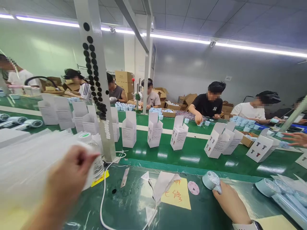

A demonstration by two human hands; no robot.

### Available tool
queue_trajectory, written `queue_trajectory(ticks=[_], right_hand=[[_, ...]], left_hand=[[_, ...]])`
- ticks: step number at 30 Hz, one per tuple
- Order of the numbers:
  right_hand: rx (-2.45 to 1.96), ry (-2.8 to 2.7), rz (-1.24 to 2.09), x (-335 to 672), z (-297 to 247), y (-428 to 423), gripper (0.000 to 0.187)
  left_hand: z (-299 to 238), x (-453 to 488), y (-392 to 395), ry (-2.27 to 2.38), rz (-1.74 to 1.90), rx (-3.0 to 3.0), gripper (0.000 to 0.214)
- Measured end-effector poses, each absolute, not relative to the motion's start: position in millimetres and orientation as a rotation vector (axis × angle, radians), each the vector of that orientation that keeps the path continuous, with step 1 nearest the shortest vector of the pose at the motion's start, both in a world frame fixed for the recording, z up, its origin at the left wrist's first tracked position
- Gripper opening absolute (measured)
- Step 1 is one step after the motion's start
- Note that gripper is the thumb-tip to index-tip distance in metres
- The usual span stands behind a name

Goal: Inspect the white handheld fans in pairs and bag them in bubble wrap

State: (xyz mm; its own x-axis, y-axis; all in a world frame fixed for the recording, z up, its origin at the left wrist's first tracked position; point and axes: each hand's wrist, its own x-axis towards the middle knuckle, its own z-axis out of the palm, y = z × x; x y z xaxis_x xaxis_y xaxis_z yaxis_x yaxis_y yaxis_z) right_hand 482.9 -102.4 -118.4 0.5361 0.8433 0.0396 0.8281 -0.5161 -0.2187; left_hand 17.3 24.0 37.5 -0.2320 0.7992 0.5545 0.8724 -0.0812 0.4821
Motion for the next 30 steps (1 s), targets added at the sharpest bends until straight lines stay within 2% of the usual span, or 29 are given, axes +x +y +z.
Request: queue_trajectory(ticks=[2, 5, 7, 12, 16, 19, 23, 26, 30], right_hand=[[-2.560, -1.412, 0.091, 480.3, -117.1, -103.5, 0.027], [-2.571, -1.395, 0.061, 475.1, -115.1, -104.0, 0.030], [-2.581, -1.395, 0.041, 473.1, -114.4, -104.8, 0.033], [-2.429, -1.297, -0.011, 491.1, -124.3, -122.6, 0.037], [-2.509, -1.157, 0.133, 507.2, -136.2, -143.5, 0.026], [-2.459, -1.194, 0.226, 485.4, -128.1, -143.9, 0.025], [-2.181, -1.336, 0.420, 415.2, -97.3, -116.0, 0.030], [-1.944, -1.413, 0.625, 359.4, -77.5, -86.0, 0.036], [-1.722, -1.542, 0.699, 306.4, -73.2, -57.9, 0.038]], left_hand=[[26.3, 63.3, 29.3, -2.011, -1.010, -2.222, 0.031], [-6.0, 126.1, 29.4, -1.847, -0.386, -2.757, 0.021], [-29.5, 148.4, 26.6, -1.747, -0.205, -2.948, 0.017], [-59.2, 144.0, 19.9, -1.614, -0.050, -3.140, 0.024], [-62.3, 135.3, 23.2, -1.647, -0.014, -3.193, 0.032], [-65.9, 134.8, 31.5, -1.650, -0.086, -3.303, 0.033], [-72.4, 133.0, 44.2, -1.624, -0.374, -3.545, 0.029], [-78.1, 132.8, 50.5, -1.705, -0.697, -3.657, 0.030], [-85.9, 134.3, 57.9, -2.025, -1.263, -3.512, 0.031]])
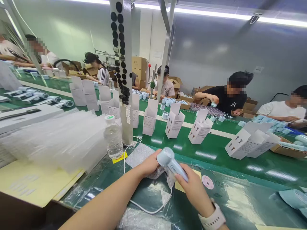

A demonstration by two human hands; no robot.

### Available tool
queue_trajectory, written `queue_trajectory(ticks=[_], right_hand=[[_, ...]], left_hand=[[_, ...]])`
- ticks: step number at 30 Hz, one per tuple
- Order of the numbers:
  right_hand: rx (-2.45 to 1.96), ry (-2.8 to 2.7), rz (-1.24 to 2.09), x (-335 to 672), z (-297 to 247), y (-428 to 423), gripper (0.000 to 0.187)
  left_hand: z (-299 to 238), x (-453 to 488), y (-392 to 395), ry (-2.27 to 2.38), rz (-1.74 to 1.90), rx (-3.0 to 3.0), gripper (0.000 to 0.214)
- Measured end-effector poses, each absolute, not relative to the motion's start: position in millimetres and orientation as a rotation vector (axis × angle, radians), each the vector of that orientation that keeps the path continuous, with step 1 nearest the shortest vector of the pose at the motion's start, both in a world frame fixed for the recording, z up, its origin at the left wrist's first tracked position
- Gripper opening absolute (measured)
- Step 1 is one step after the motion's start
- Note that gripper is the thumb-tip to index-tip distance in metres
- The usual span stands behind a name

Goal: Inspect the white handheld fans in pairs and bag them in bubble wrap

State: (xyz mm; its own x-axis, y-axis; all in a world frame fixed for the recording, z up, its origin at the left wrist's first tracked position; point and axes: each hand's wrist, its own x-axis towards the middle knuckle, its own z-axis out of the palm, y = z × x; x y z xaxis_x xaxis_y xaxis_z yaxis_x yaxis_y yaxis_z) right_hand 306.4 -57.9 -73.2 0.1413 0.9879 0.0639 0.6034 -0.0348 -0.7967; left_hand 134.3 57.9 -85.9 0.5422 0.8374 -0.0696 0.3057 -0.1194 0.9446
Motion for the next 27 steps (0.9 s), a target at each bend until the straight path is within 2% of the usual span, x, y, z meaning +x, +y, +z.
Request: queue_trajectory(ticks=[4, 9, 11, 14, 17, 19, 22, 27], right_hand=[[-1.729, -1.519, 0.701, 288.8, -88.4, -53.1, 0.043], [-1.829, -1.612, 0.560, 288.5, -102.4, -61.3, 0.042], [-1.836, -1.704, 0.437, 284.3, -106.5, -64.1, 0.038], [-1.706, -1.771, 0.276, 277.0, -109.8, -65.1, 0.035], [-1.568, -1.533, 0.436, 276.3, -103.7, -61.6, 0.027], [-1.544, -1.312, 0.672, 277.7, -96.5, -58.9, 0.023], [-1.382, -1.099, 0.975, 274.7, -91.5, -60.1, 0.044], [-1.147, -1.377, 1.151, 262.4, -96.6, -70.6, 0.068]], left_hand=[[-86.2, 130.2, 67.4, 1.104, 0.740, 1.517, 0.035], [-66.3, 128.6, 54.9, 1.132, 0.848, 1.641, 0.033], [-58.1, 131.9, 40.1, 1.111, 0.817, 1.891, 0.039], [-53.8, 136.8, 16.8, 0.892, 0.581, 2.514, 0.045], [-55.7, 138.5, 1.1, 0.705, 0.521, 2.854, 0.042], [-55.4, 137.8, -4.4, 0.689, 0.677, 2.900, 0.037], [-49.1, 134.0, -8.4, 0.541, 1.052, 2.815, 0.029], [-33.1, 116.1, -9.9, 0.193, 1.667, 2.470, 0.023]])
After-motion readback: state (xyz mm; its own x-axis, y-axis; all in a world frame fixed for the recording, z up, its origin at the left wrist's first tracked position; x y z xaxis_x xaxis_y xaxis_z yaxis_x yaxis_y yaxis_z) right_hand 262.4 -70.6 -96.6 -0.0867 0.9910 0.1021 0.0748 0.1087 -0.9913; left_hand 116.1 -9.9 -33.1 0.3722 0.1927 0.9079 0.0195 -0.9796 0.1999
